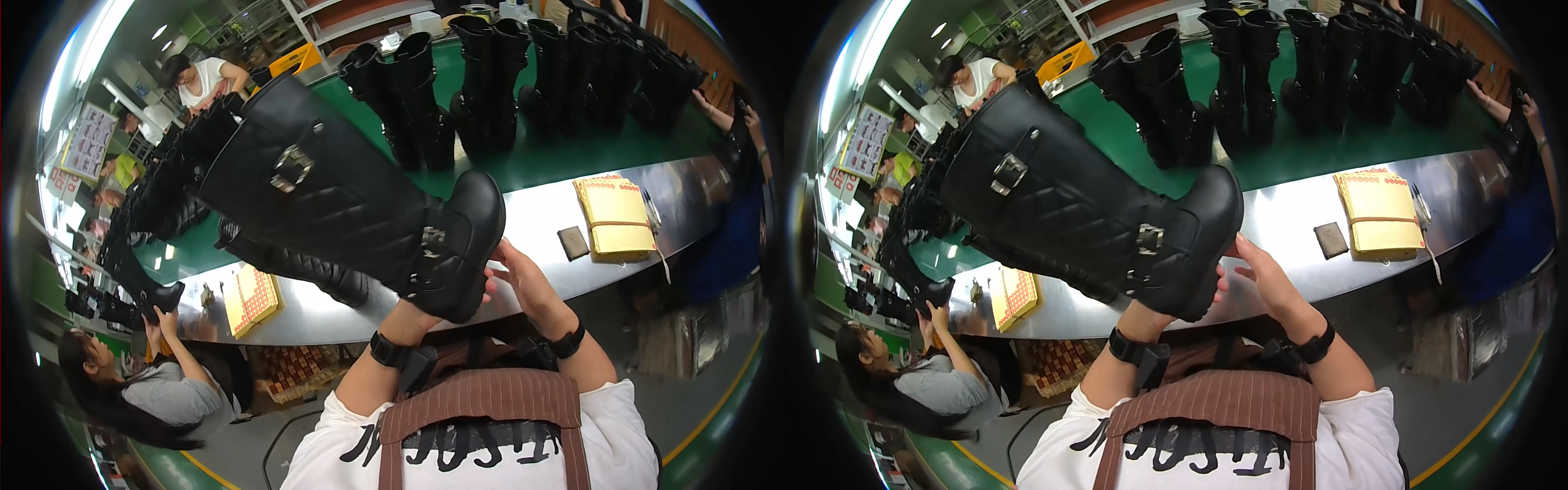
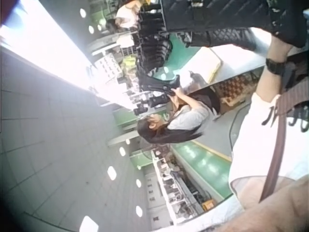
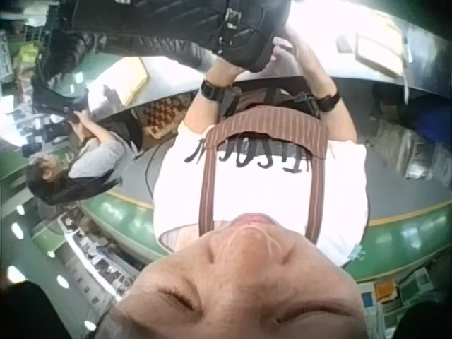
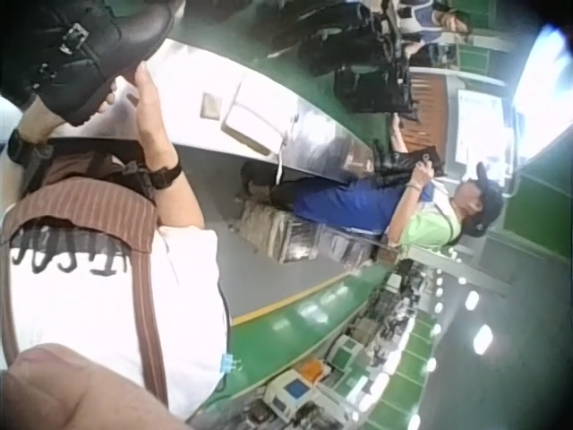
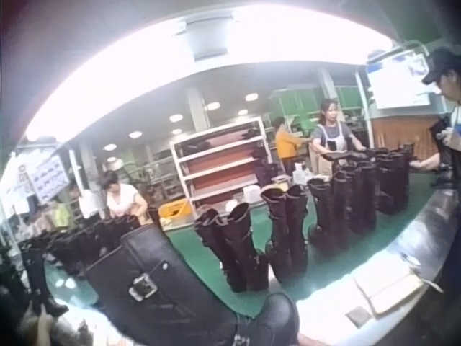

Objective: The recorder is inspecting and cleaning pairs of tall black boots on a factory assembly line.

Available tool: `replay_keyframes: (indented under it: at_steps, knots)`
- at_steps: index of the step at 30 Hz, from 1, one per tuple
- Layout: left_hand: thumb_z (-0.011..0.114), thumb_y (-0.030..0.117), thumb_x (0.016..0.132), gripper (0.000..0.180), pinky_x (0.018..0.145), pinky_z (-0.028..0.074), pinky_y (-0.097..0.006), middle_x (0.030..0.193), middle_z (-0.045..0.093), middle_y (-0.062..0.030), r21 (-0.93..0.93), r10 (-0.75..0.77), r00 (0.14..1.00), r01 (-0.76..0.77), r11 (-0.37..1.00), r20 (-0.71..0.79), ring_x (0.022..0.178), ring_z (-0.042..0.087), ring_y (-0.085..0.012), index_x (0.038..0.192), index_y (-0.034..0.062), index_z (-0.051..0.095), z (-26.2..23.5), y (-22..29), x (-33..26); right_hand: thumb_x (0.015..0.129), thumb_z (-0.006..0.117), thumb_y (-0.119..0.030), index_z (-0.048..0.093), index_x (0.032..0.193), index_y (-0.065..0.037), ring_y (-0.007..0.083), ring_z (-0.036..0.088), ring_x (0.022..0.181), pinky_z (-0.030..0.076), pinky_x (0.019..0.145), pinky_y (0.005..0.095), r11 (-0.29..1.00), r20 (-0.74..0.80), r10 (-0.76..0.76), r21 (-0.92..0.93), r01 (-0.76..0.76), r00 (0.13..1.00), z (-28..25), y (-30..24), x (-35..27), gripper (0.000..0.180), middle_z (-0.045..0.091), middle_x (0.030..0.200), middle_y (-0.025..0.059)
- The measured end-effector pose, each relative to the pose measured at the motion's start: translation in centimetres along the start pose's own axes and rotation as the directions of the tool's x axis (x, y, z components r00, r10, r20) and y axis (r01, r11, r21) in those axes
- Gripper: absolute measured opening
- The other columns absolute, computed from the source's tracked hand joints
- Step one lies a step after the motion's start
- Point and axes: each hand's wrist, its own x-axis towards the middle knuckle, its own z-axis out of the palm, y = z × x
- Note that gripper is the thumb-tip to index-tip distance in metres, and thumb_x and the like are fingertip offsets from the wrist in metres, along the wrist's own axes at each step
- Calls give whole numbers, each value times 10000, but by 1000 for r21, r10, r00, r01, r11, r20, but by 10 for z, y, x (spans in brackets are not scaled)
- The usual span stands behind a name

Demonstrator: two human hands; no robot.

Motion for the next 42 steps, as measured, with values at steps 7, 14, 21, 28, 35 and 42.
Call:
replay_keyframes:
  at_steps: [7,14,21,28,35,42]
  knots:
    - [283,530,1006,646,684,607,-449,1038,655,-193,-91,-23,959,-3,996,-283,811,685,-336,1206,-25,547,-1,8,-5,997,320,-554,618,942,-98,107,515,641,413,635,274,964,86,196,166,-208,977,29,4,22,547,584,727,-5]
    - [393,447,985,582,788,576,-461,1017,629,-271,-305,-131,989,104,947,-68,897,653,-390,1197,-73,542,-19,7,-30,829,737,-162,690,813,-30,129,615,596,459,582,233,680,-188,-635,-597,425,750,19,-50,12,141,662,702,62]
    - [459,402,981,532,830,567,-443,1025,632,-264,-116,-146,989,141,983,-33,923,653,-363,1197,-78,536,-17,1,-28,738,784,-59,692,931,-77,131,621,703,462,644,261,564,143,-722,-447,695,677,38,-83,26,214,637,940,40]
    - [469,404,975,534,820,573,-428,1013,640,-251,234,-47,992,74,969,-120,905,662,-345,1185,-83,535,-7,3,-34,720,784,-100,662,852,-102,181,604,709,436,662,291,351,345,-718,-570,743,604,28,-99,30,180,606,859,22]
    - [426,362,993,516,818,573,-451,1021,631,-272,236,-62,993,85,968,-103,907,658,-369,1195,-103,520,-9,1,-32,770,745,-17,602,862,-17,172,629,738,484,655,266,602,391,-452,-529,598,802,15,-112,25,169,579,849,60]
    - [433,336,995,501,839,568,-459,1048,617,-285,-66,-149,984,143,988,-100,948,644,-384,1198,-112,525,-7,0,-36,994,502,-115,528,936,-34,101,563,687,465,660,225,644,-172,-725,-514,567,667,-22,-139,29,103,538,759,28]
